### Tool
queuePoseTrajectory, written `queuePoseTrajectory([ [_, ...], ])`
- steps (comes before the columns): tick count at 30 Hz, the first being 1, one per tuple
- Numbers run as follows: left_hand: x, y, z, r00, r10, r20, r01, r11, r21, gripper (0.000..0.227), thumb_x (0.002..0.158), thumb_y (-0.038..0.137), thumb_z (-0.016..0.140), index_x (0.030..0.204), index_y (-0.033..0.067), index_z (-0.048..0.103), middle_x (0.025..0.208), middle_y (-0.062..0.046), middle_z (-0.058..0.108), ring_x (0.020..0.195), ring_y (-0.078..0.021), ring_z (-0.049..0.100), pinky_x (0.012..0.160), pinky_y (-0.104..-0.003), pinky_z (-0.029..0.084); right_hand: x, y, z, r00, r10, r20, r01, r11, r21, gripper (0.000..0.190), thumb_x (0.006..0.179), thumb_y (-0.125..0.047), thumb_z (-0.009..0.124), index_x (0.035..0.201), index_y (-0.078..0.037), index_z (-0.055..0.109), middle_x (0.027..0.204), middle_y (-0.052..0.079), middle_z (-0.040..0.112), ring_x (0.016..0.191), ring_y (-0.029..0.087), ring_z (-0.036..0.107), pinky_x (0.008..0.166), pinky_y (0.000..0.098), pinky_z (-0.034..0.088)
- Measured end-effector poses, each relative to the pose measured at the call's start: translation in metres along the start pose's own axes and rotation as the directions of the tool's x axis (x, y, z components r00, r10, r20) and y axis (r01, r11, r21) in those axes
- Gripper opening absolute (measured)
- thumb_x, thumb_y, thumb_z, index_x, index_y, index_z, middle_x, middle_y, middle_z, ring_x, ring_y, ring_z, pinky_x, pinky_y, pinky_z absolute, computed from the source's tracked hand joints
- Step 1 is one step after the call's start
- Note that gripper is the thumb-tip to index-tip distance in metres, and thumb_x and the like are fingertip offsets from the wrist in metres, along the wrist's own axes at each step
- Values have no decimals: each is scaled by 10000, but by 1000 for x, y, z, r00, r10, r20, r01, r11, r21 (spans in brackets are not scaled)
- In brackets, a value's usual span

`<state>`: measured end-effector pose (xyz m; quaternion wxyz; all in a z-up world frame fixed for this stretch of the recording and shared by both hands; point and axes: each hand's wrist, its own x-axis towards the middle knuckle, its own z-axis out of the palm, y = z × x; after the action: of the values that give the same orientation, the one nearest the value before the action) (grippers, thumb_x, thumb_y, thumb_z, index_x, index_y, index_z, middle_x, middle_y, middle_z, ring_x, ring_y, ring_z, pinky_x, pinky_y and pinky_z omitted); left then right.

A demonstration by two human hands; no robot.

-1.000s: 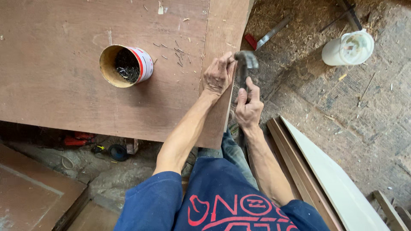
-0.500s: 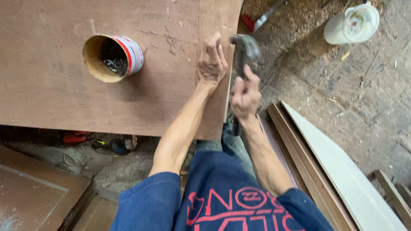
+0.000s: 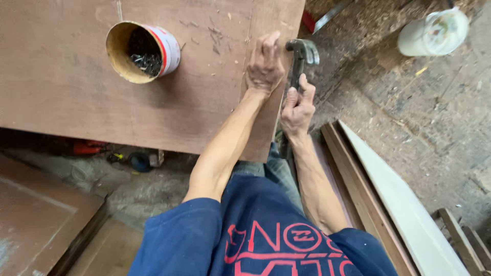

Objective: The person uses a circular saw to cut a large sheet of plywood along a marked line. After cutting, they flip the sheet, pick up a hammer, and drive nails along the edge of the plywood to secure it to a wooden frame.

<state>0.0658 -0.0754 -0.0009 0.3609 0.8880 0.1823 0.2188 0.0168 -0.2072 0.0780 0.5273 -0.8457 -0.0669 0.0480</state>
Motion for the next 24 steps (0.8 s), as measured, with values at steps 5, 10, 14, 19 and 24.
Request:
queuePoseTrajectory([
  [5, 15, -5, 2, 994, 58, -97, -58, 998, -4, 292, 1029, 4, 517, 1305, 95, 491, 1181, -146, 620, 1024, -333, 678, 853, -407, 589, 15, 12, 2, 973, -232, -18, 231, 973, -26, 300, 1143, -125, 511, 1438, -69, 502, 868, 85, 653, 653, 80, 599, 551, 255, 495],
  [10, 14, 1, 5, 990, 62, -129, -66, 997, -28, 289, 1023, 17, 541, 1295, 102, 499, 1149, -127, 621, 1013, -332, 678, 848, -417, 575, 7, 9, -8, 983, -180, 28, 183, 976, -115, 378, 1135, -151, 563, 1493, -52, 499, 1017, 169, 718, 718, 140, 668, 610, 280, 534],
  [14, 3, -3, 1, 999, -29, -41, 27, 999, -39, 335, 985, -35, 513, 1298, 82, 500, 1188, -155, 633, 969, -322, 688, 752, -371, 589, 0, 9, -6, 977, -214, 20, 214, 961, -174, 349, 1160, -163, 549, 1492, -92, 469, 1024, 201, 724, 834, 241, 710, 682, 323, 572],
  [19, 16, -8, 4, 996, 37, -82, -39, 999, -28, 312, 1021, -30, 504, 1313, 80, 486, 1193, -153, 608, 1019, -308, 681, 815, -366, 604, 16, 25, -6, 967, -254, -22, 248, 957, -148, 364, 1128, -123, 536, 1477, -50, 465, 1079, 250, 694, 701, 198, 716, 590, 313, 586],
  [24, 13, -2, 8, 983, 39, -177, -48, 998, -49, 258, 1027, 38, 513, 1281, 76, 532, 1196, -156, 629, 1074, -354, 665, 876, -412, 589, 16, 21, -9, 989, -55, 136, 97, 939, -330, 389, 1121, -120, 602, 1495, -47, 526, 987, 223, 719, 689, 210, 658, 597, 330, 520],
])
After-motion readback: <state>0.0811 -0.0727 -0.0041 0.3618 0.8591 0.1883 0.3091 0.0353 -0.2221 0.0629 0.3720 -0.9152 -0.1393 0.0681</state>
